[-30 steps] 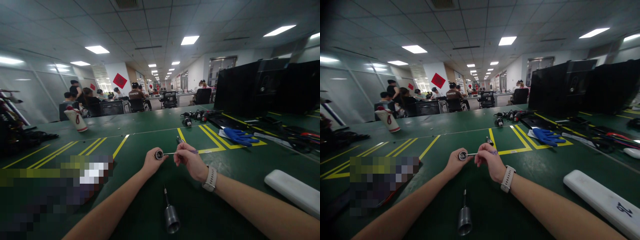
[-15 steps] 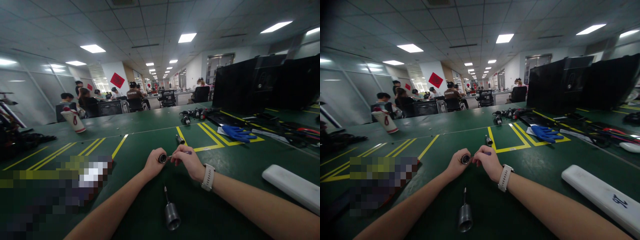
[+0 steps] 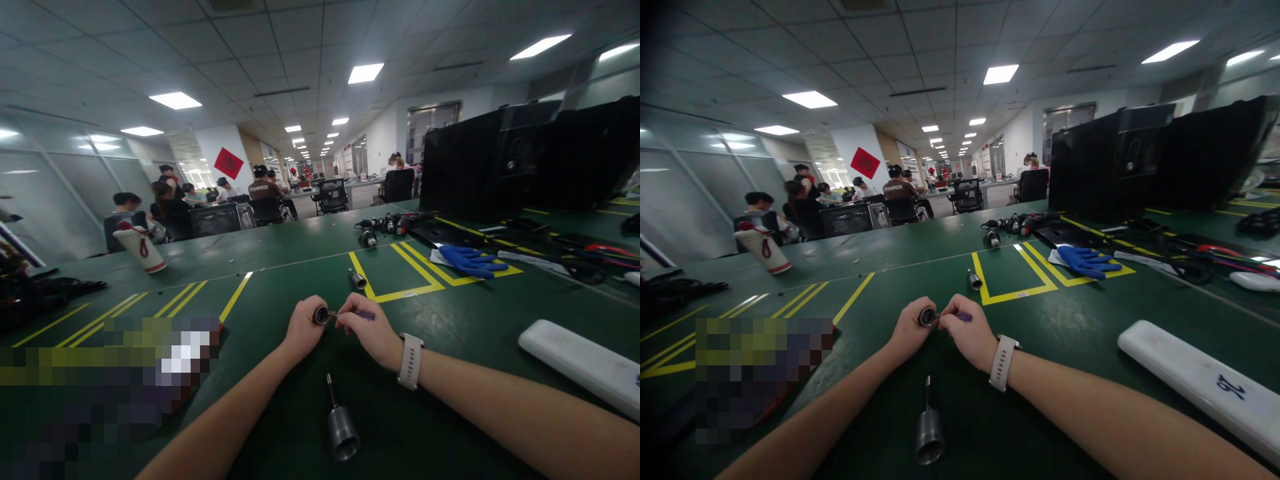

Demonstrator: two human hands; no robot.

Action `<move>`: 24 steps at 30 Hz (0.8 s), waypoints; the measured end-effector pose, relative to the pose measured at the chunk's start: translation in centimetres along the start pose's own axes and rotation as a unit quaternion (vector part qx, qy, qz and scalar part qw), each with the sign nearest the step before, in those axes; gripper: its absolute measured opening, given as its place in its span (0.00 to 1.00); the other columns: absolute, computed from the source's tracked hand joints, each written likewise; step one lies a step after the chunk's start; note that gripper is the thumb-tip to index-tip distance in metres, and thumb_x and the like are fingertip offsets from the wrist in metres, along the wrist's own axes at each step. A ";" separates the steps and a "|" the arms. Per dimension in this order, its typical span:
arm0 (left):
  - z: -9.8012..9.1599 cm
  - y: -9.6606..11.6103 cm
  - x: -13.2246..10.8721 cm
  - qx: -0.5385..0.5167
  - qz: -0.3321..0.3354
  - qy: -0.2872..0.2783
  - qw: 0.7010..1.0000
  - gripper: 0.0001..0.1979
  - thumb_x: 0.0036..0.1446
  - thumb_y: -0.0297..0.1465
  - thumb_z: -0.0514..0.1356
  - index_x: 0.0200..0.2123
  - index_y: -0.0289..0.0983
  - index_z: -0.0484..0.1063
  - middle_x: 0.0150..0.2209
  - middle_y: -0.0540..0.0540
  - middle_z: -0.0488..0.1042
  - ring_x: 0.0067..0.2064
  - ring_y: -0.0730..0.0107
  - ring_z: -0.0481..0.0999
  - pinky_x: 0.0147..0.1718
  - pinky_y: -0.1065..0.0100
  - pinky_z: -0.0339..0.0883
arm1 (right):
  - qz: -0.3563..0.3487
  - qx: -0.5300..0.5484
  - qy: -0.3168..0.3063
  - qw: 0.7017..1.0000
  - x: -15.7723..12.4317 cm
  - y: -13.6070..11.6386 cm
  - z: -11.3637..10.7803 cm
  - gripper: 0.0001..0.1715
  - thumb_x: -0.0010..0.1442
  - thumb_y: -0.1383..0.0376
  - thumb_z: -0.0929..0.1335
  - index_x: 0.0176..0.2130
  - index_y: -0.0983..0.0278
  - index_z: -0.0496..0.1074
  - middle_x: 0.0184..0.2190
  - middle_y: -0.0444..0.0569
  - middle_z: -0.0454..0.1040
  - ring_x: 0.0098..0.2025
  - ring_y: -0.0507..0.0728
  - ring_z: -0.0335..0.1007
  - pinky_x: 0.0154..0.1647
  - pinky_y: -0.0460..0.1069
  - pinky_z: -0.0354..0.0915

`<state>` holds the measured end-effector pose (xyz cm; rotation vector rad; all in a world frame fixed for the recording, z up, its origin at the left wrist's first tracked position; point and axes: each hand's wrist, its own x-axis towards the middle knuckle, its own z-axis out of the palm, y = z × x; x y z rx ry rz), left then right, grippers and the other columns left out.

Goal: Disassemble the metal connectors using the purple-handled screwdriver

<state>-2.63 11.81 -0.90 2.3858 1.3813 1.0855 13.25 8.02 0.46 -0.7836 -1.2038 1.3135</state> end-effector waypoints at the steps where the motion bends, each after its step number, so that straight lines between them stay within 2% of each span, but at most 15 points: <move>1: 0.0 -0.1 0.0 -0.003 -0.001 0.004 1.000 0.07 0.48 0.29 0.57 0.21 0.37 0.61 0.22 0.54 0.61 0.25 0.73 0.62 0.25 0.71 0.55 | 0.007 0.009 0.002 1.000 0.0 0.0 0.1 0.04 0.43 0.73 0.67 0.21 0.65 0.67 0.18 0.41 0.71 0.22 0.50 0.62 0.24 0.46 0.58; 8: 0.3 -0.5 0.0 -0.031 0.005 0.020 0.999 0.08 0.48 0.30 0.57 0.21 0.37 0.60 0.22 0.54 0.61 0.24 0.74 0.61 0.24 0.73 0.56 | 0.054 0.085 0.018 0.995 0.2 0.7 0.2 0.03 0.45 0.68 0.66 0.23 0.64 0.65 0.20 0.44 0.73 0.23 0.51 0.66 0.27 0.48 0.62; 16: 0.3 -0.5 -0.1 -0.001 -0.005 0.034 0.999 0.08 0.48 0.31 0.58 0.21 0.37 0.62 0.22 0.53 0.62 0.25 0.72 0.62 0.25 0.71 0.55 | 0.040 0.063 0.031 0.997 -0.2 0.3 0.4 0.04 0.45 0.72 0.67 0.21 0.65 0.67 0.19 0.42 0.72 0.22 0.50 0.64 0.26 0.47 0.60; 24: 0.2 -0.5 -0.2 -0.003 -0.006 0.039 0.999 0.09 0.49 0.32 0.58 0.21 0.37 0.61 0.22 0.53 0.62 0.25 0.73 0.62 0.25 0.72 0.55 | 0.070 0.096 0.029 0.992 -0.4 0.4 0.5 0.03 0.45 0.70 0.68 0.23 0.65 0.67 0.21 0.44 0.73 0.24 0.51 0.66 0.26 0.48 0.61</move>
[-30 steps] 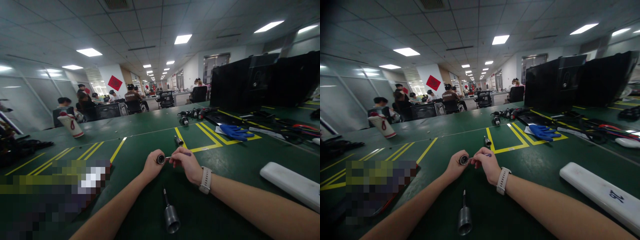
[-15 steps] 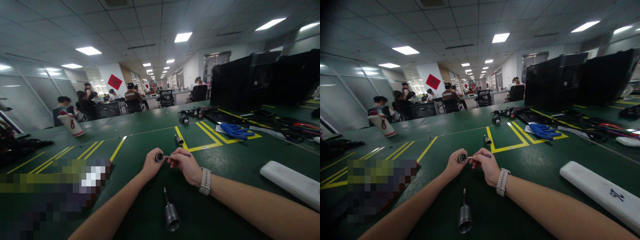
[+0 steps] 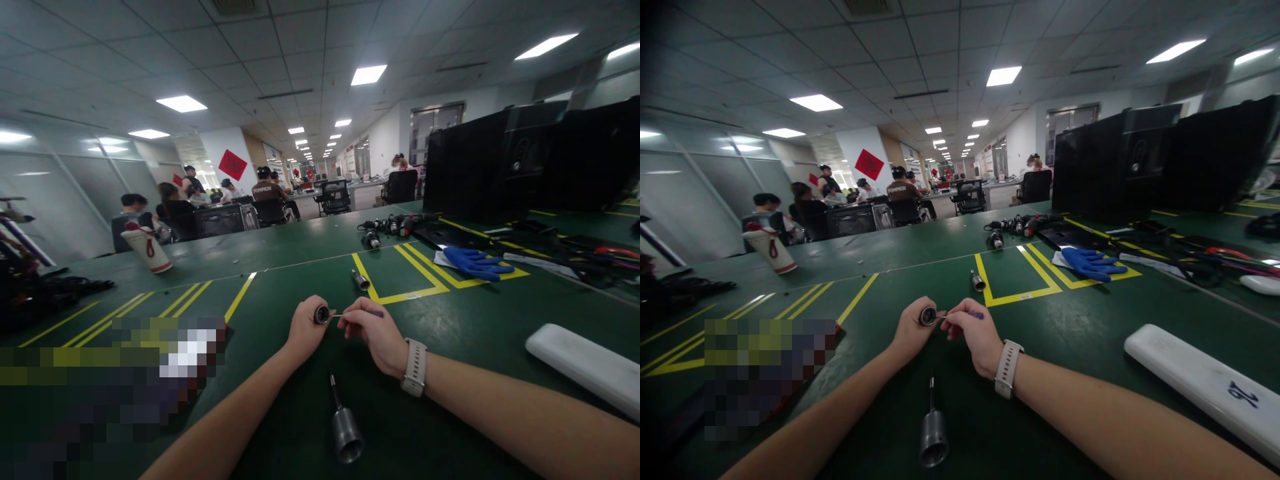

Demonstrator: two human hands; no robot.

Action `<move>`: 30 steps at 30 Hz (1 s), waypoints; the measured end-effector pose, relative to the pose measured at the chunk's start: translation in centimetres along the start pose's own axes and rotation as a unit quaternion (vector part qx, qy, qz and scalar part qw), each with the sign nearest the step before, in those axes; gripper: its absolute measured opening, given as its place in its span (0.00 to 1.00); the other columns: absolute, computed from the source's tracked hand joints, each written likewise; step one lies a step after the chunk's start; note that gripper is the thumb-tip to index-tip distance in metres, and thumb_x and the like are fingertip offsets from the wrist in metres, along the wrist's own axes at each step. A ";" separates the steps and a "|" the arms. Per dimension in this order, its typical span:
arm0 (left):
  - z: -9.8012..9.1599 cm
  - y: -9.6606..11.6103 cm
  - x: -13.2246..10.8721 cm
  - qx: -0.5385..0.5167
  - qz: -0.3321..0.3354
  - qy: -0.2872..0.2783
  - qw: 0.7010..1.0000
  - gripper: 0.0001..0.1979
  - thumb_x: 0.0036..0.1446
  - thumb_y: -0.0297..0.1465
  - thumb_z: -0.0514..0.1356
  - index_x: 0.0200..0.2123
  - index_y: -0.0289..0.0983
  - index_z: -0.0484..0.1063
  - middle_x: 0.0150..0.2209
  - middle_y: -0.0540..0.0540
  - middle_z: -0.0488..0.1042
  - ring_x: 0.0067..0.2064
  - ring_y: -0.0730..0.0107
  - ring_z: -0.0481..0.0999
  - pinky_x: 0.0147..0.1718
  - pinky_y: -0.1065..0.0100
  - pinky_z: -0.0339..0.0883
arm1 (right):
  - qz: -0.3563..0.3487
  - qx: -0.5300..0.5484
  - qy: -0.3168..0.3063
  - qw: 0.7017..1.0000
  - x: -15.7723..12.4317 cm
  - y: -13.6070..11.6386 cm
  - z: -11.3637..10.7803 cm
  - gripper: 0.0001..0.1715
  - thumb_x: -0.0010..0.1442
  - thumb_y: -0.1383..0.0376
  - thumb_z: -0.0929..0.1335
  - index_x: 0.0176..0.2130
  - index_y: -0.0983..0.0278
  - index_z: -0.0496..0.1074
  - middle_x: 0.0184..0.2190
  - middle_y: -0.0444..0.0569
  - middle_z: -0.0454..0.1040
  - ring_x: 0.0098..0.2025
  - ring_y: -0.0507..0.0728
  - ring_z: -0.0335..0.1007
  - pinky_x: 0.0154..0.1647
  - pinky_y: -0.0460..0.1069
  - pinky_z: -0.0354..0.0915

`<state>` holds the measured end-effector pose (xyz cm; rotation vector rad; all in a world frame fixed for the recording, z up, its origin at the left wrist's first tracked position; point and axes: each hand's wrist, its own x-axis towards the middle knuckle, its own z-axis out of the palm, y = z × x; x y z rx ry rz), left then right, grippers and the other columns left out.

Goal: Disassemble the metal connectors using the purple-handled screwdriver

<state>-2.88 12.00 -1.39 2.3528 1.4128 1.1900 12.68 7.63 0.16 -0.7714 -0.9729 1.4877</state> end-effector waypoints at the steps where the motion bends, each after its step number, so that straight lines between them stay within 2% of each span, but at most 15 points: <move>1: 0.0 0.0 0.0 -0.005 0.003 -0.003 1.000 0.09 0.49 0.32 0.57 0.21 0.37 0.61 0.22 0.53 0.62 0.25 0.73 0.62 0.24 0.72 0.56 | 0.005 0.009 -0.002 1.000 0.1 0.1 -0.1 0.03 0.45 0.69 0.68 0.23 0.65 0.66 0.21 0.44 0.73 0.23 0.51 0.66 0.27 0.48 0.62; 6: 0.1 0.0 0.0 -0.016 0.009 -0.013 1.000 0.08 0.49 0.30 0.56 0.21 0.37 0.61 0.21 0.54 0.61 0.24 0.75 0.62 0.23 0.74 0.56 | 0.012 0.028 -0.010 0.999 0.4 0.4 -0.5 0.03 0.46 0.69 0.67 0.24 0.65 0.66 0.21 0.45 0.74 0.24 0.51 0.66 0.28 0.48 0.62; 12: 0.0 0.2 0.0 0.024 0.002 -0.003 1.000 0.08 0.49 0.29 0.57 0.20 0.37 0.62 0.21 0.53 0.62 0.24 0.72 0.61 0.25 0.70 0.54 | -0.016 -0.006 0.006 1.000 0.2 0.5 -0.3 0.04 0.45 0.71 0.68 0.22 0.65 0.67 0.19 0.43 0.73 0.22 0.50 0.64 0.25 0.47 0.60; 19: 0.1 0.1 -0.1 0.022 -0.001 0.007 1.000 0.08 0.49 0.30 0.57 0.21 0.37 0.62 0.22 0.53 0.63 0.25 0.71 0.63 0.26 0.71 0.56 | 0.013 0.017 -0.007 1.000 0.3 0.5 -0.5 0.03 0.45 0.69 0.68 0.23 0.65 0.68 0.20 0.45 0.74 0.23 0.51 0.66 0.26 0.47 0.61; 24: 0.2 -0.3 -0.1 -0.007 0.006 -0.006 1.000 0.09 0.49 0.31 0.58 0.21 0.37 0.61 0.21 0.54 0.62 0.24 0.74 0.63 0.24 0.73 0.57 | 0.032 0.045 -0.008 0.998 0.5 0.4 -0.6 0.05 0.43 0.68 0.69 0.22 0.65 0.67 0.20 0.45 0.73 0.22 0.50 0.65 0.26 0.47 0.61; 30: 0.1 -0.1 -0.1 0.009 0.001 -0.011 1.000 0.07 0.49 0.29 0.57 0.21 0.37 0.62 0.22 0.53 0.62 0.25 0.73 0.62 0.25 0.72 0.57 | 0.014 0.023 0.007 1.000 0.6 0.5 -0.6 0.03 0.44 0.69 0.68 0.23 0.65 0.67 0.19 0.44 0.73 0.22 0.50 0.65 0.26 0.47 0.61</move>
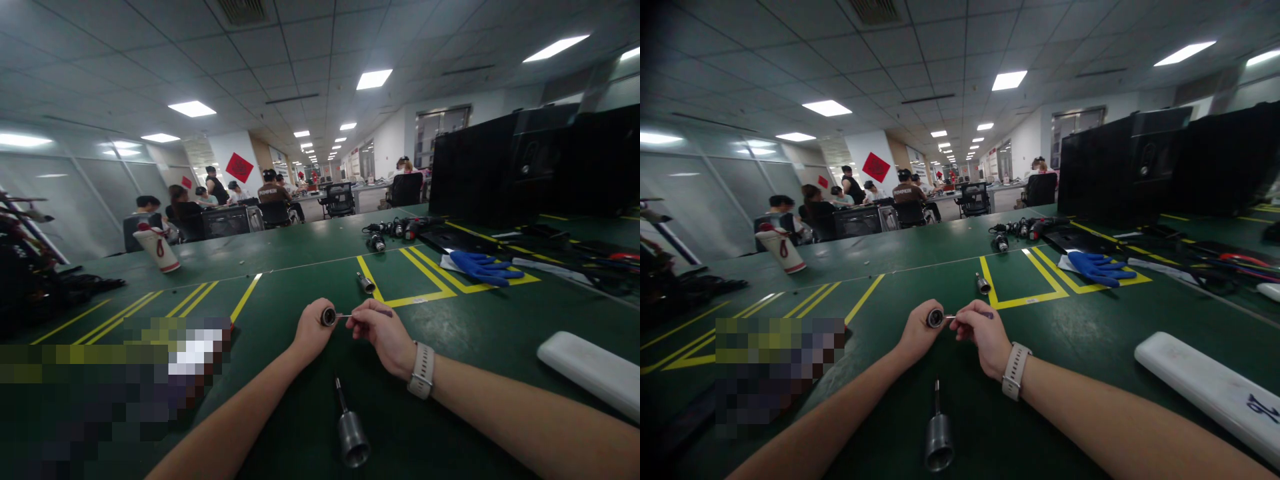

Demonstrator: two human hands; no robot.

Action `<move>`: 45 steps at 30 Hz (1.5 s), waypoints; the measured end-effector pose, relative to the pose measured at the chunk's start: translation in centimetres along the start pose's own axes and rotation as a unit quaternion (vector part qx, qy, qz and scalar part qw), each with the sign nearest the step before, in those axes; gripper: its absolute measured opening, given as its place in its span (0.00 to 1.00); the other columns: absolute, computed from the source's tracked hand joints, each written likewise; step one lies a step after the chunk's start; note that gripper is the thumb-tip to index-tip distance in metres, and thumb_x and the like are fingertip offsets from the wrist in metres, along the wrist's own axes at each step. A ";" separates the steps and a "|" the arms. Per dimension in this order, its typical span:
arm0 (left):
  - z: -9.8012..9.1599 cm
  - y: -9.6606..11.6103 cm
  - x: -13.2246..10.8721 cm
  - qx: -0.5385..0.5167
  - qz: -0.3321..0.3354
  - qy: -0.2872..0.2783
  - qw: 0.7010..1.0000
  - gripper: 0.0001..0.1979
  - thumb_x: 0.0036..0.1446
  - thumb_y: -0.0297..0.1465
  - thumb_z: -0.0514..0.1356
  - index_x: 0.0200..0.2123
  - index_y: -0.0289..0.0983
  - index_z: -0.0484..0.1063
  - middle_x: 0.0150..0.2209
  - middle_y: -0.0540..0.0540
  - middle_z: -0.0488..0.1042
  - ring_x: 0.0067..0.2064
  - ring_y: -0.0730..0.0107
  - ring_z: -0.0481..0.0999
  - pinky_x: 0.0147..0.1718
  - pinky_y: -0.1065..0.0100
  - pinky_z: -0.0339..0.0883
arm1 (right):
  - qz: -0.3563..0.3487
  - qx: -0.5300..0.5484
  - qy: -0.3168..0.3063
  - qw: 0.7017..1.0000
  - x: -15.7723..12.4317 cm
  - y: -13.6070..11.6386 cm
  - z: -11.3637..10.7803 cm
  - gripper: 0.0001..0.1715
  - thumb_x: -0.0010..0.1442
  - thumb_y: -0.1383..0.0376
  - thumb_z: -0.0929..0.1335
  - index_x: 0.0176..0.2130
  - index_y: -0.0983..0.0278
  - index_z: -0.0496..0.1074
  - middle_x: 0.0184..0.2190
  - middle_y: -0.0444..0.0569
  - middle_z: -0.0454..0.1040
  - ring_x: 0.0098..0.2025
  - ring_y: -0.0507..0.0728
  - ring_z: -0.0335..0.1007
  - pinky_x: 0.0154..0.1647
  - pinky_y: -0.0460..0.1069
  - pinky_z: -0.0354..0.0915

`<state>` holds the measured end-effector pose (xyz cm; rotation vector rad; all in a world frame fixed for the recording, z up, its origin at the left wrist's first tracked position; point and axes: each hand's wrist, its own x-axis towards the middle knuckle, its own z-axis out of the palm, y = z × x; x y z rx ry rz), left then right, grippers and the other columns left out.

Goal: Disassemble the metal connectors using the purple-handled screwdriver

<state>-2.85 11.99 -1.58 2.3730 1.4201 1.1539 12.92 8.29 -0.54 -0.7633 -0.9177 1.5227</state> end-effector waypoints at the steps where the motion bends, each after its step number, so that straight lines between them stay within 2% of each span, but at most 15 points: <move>1: 0.0 0.1 0.0 0.008 -0.001 0.000 1.000 0.08 0.49 0.29 0.57 0.21 0.37 0.62 0.22 0.53 0.62 0.25 0.72 0.62 0.26 0.71 0.56 | -0.004 -0.010 0.003 1.000 -0.1 0.0 0.0 0.03 0.44 0.69 0.68 0.23 0.65 0.68 0.19 0.44 0.73 0.22 0.51 0.65 0.26 0.47 0.61; 6: -0.1 0.4 -0.1 0.028 0.003 0.000 1.000 0.09 0.50 0.29 0.57 0.19 0.37 0.63 0.22 0.53 0.63 0.26 0.71 0.63 0.28 0.69 0.55 | -0.003 -0.035 0.002 0.999 -0.4 -0.3 0.3 0.04 0.44 0.70 0.68 0.22 0.65 0.68 0.18 0.44 0.73 0.22 0.51 0.65 0.25 0.48 0.60; 16: 0.1 -0.2 0.1 -0.016 0.006 -0.004 1.000 0.09 0.50 0.32 0.57 0.21 0.37 0.61 0.22 0.54 0.61 0.25 0.74 0.62 0.25 0.72 0.57 | 0.013 0.010 -0.011 1.000 -0.1 -0.1 0.0 0.05 0.43 0.68 0.68 0.23 0.65 0.66 0.20 0.44 0.73 0.22 0.50 0.65 0.26 0.47 0.62; 26: -0.1 0.4 0.1 0.020 0.004 -0.010 1.000 0.09 0.49 0.29 0.58 0.20 0.37 0.63 0.22 0.53 0.62 0.26 0.71 0.62 0.27 0.69 0.55 | -0.014 -0.048 0.007 0.999 -0.8 -0.9 0.7 0.04 0.43 0.71 0.68 0.20 0.65 0.67 0.18 0.43 0.73 0.20 0.50 0.63 0.24 0.47 0.59; 36: -0.2 0.3 0.2 -0.010 0.004 -0.009 1.000 0.10 0.49 0.32 0.57 0.20 0.37 0.61 0.22 0.53 0.62 0.25 0.74 0.62 0.24 0.72 0.57 | 0.011 0.008 -0.002 1.000 -0.4 -0.3 0.3 0.04 0.43 0.69 0.68 0.23 0.65 0.67 0.20 0.44 0.73 0.23 0.51 0.66 0.26 0.47 0.62; 45: -0.1 0.5 0.1 0.044 0.010 -0.017 0.999 0.08 0.49 0.29 0.58 0.20 0.37 0.64 0.22 0.52 0.63 0.27 0.70 0.64 0.29 0.68 0.55 | -0.009 -0.037 0.021 0.999 -0.6 -0.7 0.8 0.05 0.41 0.72 0.68 0.19 0.65 0.66 0.16 0.43 0.72 0.19 0.50 0.63 0.22 0.46 0.58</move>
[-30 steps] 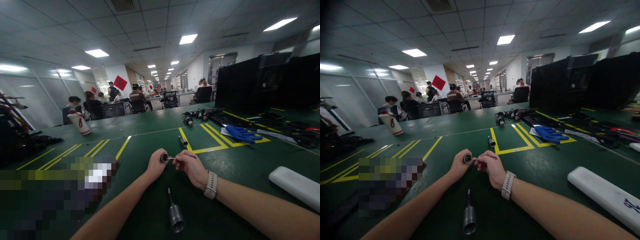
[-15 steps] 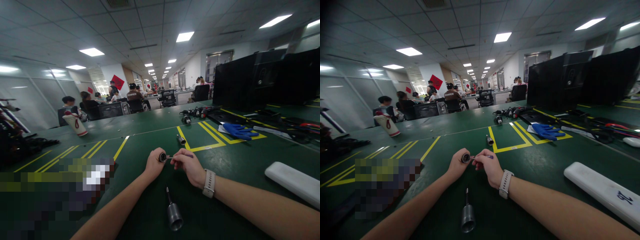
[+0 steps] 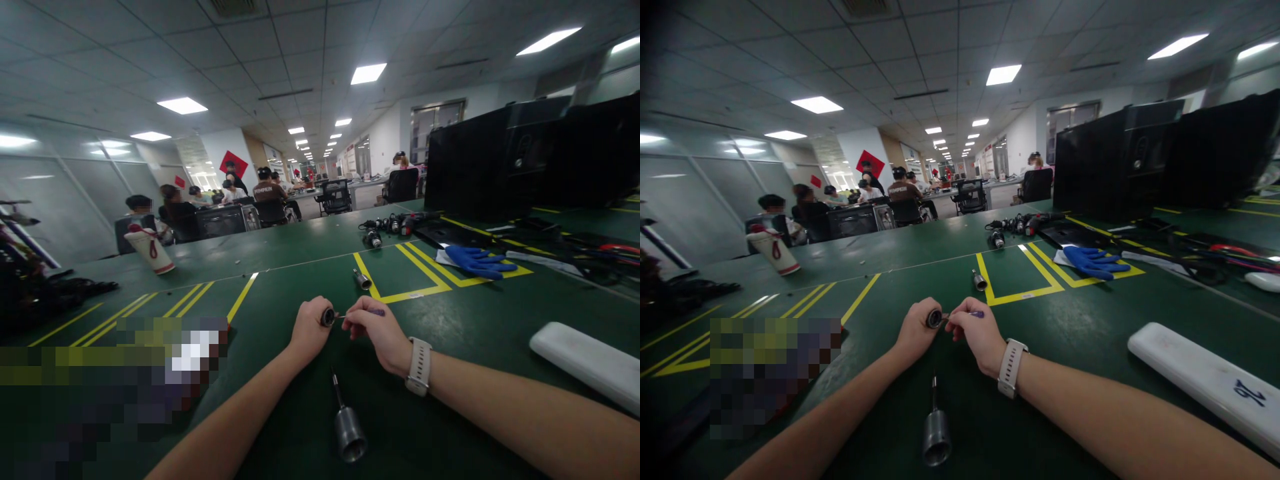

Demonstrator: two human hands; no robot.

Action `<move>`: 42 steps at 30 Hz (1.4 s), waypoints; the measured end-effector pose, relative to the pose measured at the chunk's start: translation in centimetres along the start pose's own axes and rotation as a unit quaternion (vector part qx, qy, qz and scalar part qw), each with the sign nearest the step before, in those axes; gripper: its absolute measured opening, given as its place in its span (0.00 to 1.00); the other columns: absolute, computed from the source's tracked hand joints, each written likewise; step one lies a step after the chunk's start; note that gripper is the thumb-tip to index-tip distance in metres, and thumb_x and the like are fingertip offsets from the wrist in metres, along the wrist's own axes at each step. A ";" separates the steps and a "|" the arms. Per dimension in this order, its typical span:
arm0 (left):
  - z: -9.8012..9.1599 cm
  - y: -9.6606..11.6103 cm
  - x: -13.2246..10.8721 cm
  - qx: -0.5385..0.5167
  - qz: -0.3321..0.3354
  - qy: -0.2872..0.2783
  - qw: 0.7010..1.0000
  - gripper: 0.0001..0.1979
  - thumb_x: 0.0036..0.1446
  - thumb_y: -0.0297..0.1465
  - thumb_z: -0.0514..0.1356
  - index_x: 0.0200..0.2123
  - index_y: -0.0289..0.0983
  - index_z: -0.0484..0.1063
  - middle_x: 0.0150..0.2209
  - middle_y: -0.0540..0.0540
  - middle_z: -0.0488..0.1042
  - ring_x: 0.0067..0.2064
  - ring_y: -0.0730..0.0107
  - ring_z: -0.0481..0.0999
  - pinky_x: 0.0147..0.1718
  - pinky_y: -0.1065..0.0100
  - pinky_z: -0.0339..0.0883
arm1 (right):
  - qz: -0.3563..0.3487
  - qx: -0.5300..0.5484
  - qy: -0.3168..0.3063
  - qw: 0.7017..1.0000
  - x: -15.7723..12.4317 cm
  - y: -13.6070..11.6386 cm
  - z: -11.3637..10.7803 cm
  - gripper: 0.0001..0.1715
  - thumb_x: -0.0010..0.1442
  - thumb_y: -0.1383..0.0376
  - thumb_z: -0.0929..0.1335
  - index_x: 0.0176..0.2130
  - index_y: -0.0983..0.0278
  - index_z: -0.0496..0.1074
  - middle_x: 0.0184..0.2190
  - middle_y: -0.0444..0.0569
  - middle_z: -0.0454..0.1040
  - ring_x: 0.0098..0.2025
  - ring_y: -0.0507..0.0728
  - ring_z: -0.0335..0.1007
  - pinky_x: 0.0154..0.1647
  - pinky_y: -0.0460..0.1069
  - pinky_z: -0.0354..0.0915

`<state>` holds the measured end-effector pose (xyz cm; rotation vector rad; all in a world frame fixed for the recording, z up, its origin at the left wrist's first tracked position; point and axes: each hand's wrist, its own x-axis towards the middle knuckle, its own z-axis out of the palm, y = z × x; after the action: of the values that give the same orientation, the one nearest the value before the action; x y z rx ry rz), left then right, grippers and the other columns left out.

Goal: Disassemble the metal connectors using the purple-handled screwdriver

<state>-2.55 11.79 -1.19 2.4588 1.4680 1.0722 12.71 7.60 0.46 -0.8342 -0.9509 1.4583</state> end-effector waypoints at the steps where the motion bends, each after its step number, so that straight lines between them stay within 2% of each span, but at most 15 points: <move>1: 0.0 0.0 0.0 0.003 0.001 0.000 1.000 0.08 0.49 0.29 0.58 0.20 0.37 0.64 0.22 0.52 0.63 0.27 0.69 0.64 0.29 0.68 0.55 | 0.001 -0.002 -0.001 1.000 0.0 0.0 0.0 0.05 0.41 0.72 0.68 0.19 0.65 0.66 0.16 0.43 0.72 0.19 0.50 0.63 0.22 0.46 0.58; 12: 0.1 -0.6 -0.1 -0.025 -0.001 0.014 1.000 0.10 0.50 0.30 0.57 0.21 0.37 0.60 0.22 0.53 0.62 0.25 0.73 0.63 0.24 0.72 0.57 | 0.025 0.048 -0.024 0.998 0.1 0.6 -0.4 0.05 0.43 0.68 0.68 0.21 0.65 0.66 0.19 0.45 0.73 0.22 0.50 0.65 0.26 0.47 0.61; 22: 0.1 0.1 -0.3 0.016 0.010 0.003 1.000 0.08 0.49 0.26 0.57 0.20 0.37 0.63 0.22 0.52 0.64 0.26 0.70 0.63 0.29 0.68 0.53 | -0.002 0.005 -0.004 1.000 0.1 0.5 -0.4 0.04 0.43 0.71 0.68 0.21 0.65 0.67 0.17 0.43 0.72 0.20 0.51 0.64 0.23 0.47 0.59; 33: 0.2 -0.5 -0.1 -0.051 -0.010 0.010 0.999 0.08 0.49 0.29 0.57 0.21 0.37 0.62 0.22 0.54 0.62 0.24 0.75 0.62 0.24 0.73 0.57 | 0.031 0.062 -0.027 0.997 0.2 0.6 -0.3 0.06 0.42 0.68 0.69 0.21 0.64 0.64 0.19 0.44 0.73 0.22 0.50 0.64 0.26 0.47 0.61; 42: 0.1 -0.3 -0.1 -0.023 -0.016 0.020 0.999 0.08 0.49 0.28 0.58 0.19 0.37 0.63 0.22 0.53 0.62 0.25 0.72 0.62 0.27 0.70 0.54 | -0.004 0.009 -0.009 1.000 0.0 1.3 -0.5 0.04 0.45 0.70 0.68 0.22 0.65 0.67 0.19 0.44 0.73 0.21 0.50 0.63 0.25 0.47 0.59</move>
<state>-2.71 11.86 -1.46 2.3872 1.4717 1.1415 12.59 7.62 -0.89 -0.8052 -0.9529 1.4673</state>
